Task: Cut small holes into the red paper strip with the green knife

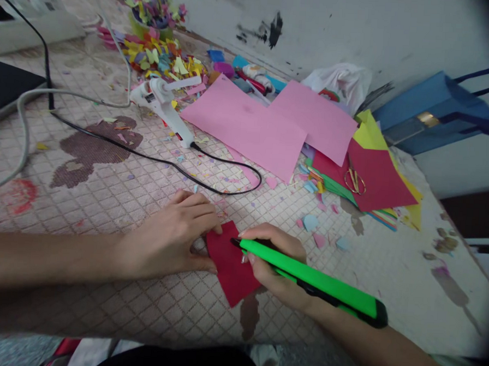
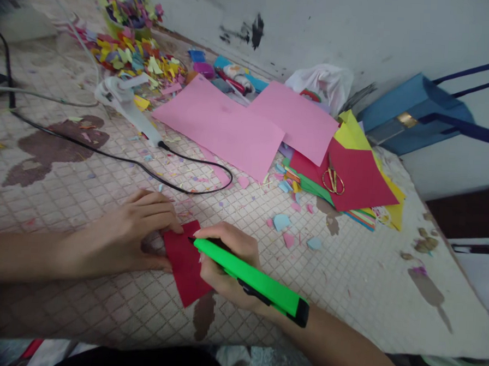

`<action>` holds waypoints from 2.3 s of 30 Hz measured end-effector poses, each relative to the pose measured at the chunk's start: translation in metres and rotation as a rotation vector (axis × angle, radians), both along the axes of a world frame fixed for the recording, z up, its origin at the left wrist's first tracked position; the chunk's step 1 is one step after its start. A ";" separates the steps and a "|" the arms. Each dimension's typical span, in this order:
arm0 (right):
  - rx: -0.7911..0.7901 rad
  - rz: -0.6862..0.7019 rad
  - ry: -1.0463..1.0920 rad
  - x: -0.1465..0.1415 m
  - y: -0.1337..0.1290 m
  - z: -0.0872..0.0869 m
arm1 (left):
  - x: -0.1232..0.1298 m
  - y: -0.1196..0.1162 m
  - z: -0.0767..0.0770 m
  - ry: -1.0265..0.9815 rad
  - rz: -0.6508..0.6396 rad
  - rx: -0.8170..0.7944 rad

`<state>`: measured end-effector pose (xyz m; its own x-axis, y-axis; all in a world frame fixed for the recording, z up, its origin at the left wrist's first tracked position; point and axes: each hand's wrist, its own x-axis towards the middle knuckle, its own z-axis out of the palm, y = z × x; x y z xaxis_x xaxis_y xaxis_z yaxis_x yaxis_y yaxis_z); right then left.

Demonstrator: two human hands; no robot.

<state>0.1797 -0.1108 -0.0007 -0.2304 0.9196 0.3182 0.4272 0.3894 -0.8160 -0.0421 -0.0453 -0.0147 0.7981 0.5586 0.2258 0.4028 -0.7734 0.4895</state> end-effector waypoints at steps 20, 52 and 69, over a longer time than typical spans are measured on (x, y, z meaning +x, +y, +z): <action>0.003 0.029 -0.042 -0.003 0.001 -0.009 | 0.000 -0.001 -0.001 -0.016 0.001 0.029; -0.034 0.043 -0.039 0.001 0.000 -0.010 | -0.001 -0.002 -0.003 -0.012 0.004 0.024; -0.029 0.069 -0.053 -0.001 0.001 -0.011 | -0.001 -0.001 -0.002 -0.009 -0.004 0.019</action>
